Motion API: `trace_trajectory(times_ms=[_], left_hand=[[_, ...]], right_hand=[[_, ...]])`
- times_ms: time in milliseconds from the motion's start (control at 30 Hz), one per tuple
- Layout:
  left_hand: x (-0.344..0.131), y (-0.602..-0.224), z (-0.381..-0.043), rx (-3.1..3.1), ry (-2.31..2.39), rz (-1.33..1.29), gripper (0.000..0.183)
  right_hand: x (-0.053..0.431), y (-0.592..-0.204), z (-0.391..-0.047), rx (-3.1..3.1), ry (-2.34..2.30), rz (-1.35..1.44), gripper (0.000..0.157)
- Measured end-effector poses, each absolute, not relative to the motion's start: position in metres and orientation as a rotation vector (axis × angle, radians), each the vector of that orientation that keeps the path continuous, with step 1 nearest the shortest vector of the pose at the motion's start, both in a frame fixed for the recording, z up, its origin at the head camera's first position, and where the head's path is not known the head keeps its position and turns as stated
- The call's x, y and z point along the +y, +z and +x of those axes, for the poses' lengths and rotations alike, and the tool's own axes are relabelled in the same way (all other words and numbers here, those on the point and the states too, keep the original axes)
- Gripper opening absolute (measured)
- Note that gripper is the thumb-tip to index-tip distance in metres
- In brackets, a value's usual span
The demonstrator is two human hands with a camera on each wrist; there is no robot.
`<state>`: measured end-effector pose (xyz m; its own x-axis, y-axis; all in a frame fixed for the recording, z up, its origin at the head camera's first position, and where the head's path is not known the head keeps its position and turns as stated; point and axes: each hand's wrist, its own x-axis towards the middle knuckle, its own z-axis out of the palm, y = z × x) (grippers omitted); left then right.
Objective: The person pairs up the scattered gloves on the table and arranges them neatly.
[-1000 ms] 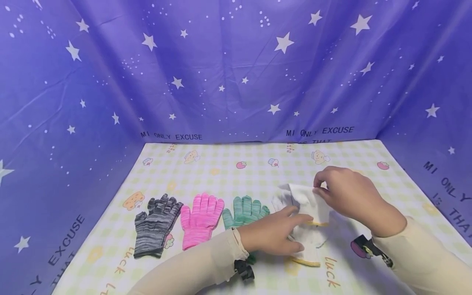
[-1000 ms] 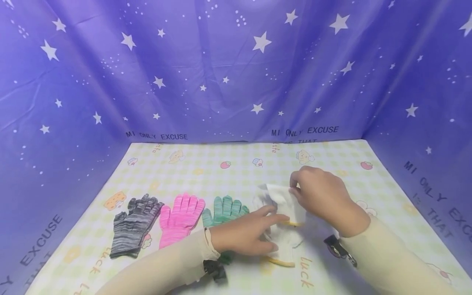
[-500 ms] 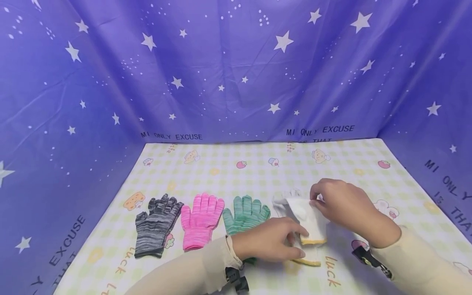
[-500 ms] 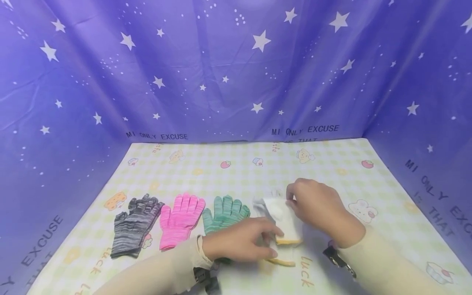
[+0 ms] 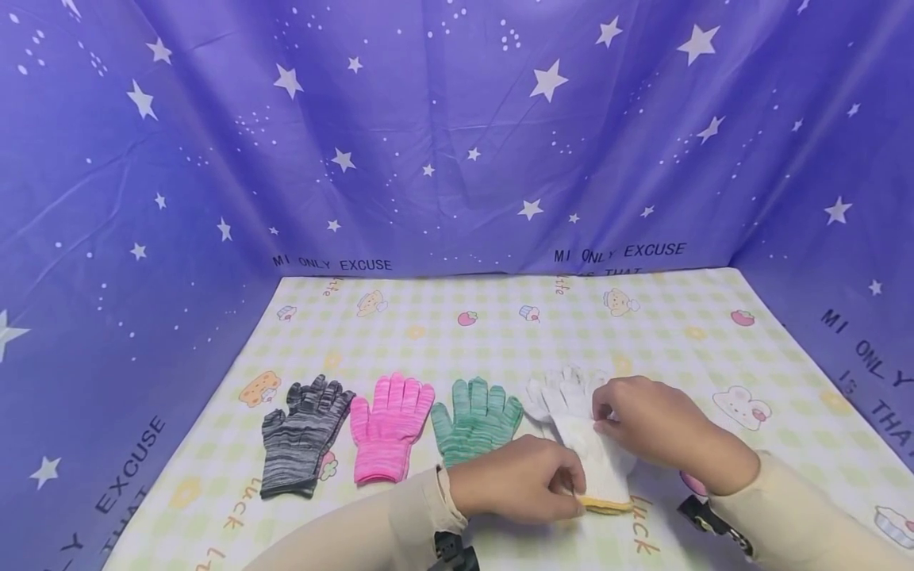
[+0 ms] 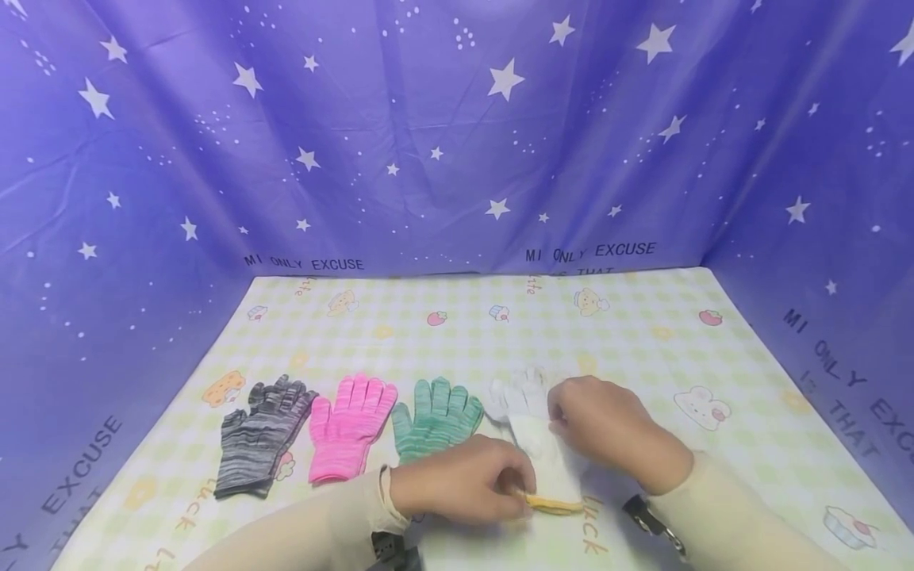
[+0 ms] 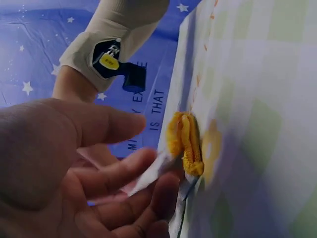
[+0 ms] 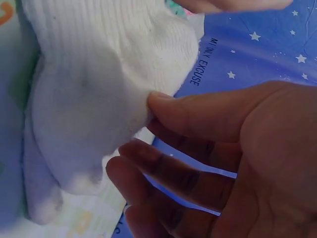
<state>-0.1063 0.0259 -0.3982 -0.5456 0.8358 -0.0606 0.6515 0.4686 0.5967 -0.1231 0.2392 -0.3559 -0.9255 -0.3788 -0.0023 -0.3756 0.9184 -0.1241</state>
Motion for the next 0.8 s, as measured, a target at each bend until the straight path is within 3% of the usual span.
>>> trace_trajectory(times_ms=[333,533,800], left_hand=[[0.017,-0.391,-0.125,2.547,0.866,1.009,0.012],[0.010,-0.391,-0.138,2.540,0.949,0.946,0.015],[0.010,-0.391,-0.139,2.521,0.967,0.994,0.043]], right_hand=[[0.252,-0.366,-0.149,2.993,-0.400,-0.448,0.016],[0.249,-0.391,-0.172,2.947,-0.519,-0.364,0.026],[0.252,-0.400,-0.175,2.985,-0.607,-0.387,0.014]])
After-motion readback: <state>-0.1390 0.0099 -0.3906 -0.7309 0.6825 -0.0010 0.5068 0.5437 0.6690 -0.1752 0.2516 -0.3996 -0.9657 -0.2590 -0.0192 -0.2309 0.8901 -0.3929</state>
